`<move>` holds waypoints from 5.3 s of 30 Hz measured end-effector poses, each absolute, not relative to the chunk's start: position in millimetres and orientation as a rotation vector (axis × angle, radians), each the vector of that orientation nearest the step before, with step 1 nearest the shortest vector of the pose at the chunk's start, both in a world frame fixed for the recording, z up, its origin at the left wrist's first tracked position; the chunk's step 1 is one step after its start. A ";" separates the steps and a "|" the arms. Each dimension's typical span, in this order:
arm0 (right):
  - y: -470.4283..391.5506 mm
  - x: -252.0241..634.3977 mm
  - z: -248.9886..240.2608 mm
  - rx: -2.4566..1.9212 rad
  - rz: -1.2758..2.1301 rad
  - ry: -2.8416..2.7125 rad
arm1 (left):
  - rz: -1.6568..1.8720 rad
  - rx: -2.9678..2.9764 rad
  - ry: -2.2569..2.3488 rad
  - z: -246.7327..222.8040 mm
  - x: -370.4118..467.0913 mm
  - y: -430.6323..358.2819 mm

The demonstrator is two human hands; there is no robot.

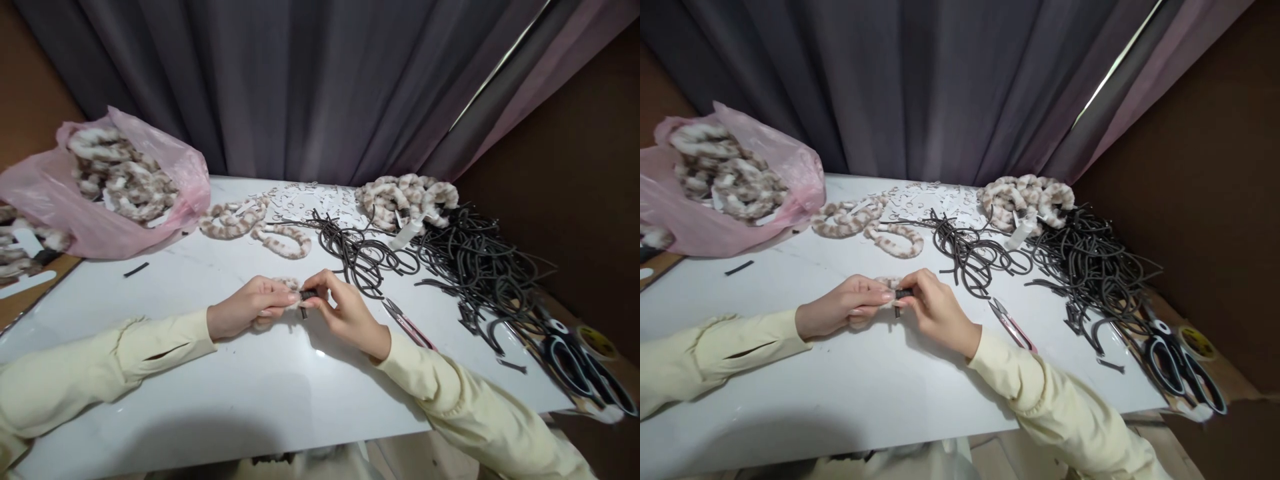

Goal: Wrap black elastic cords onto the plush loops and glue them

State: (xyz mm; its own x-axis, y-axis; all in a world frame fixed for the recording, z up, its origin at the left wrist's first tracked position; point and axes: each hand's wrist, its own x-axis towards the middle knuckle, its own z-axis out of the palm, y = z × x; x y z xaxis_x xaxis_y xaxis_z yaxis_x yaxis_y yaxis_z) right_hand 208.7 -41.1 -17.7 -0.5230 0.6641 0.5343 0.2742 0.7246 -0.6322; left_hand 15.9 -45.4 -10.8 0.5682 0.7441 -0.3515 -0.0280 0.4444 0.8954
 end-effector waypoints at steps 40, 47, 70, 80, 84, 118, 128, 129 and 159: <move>-40.1 230.1 -12.2 -0.310 -0.282 -2.557 | 0.619 1.003 0.874 -9.2 17.8 -47.1; -45.8 229.4 -2.9 -0.183 -0.459 -2.532 | 0.621 1.021 0.878 -10.4 18.0 -48.1; -41.7 210.6 -1.9 -0.929 0.984 -2.156 | 0.760 2.541 0.687 -4.8 18.4 -56.0; -41.9 212.2 5.1 -0.846 1.032 -2.314 | 0.709 3.525 0.161 -4.7 10.9 -53.7; -46.7 211.7 5.3 -0.869 0.757 -2.391 | 0.723 3.615 0.121 -1.8 8.7 -51.0; -54.8 211.5 -0.5 -0.617 0.620 -2.102 | 1.030 2.171 0.918 16.6 14.9 -56.8; -52.7 214.7 2.6 -0.655 0.674 -2.210 | 1.235 2.557 0.774 -0.5 11.3 -52.0; -53.1 214.6 3.1 -0.679 0.663 -2.208 | 1.237 2.591 0.748 -1.2 11.2 -52.1; -48.8 217.9 3.1 -0.907 0.937 -2.121 | 0.757 2.811 0.785 7.0 6.7 -39.7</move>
State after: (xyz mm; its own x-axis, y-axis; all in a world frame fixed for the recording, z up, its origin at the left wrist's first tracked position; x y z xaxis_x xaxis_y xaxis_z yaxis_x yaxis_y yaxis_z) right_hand 217.9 -48.8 3.1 -0.5567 0.7853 0.2709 0.3284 0.5076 -0.7966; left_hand 6.7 -39.7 7.0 0.7396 0.5148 0.4335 0.4516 -0.8572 0.2475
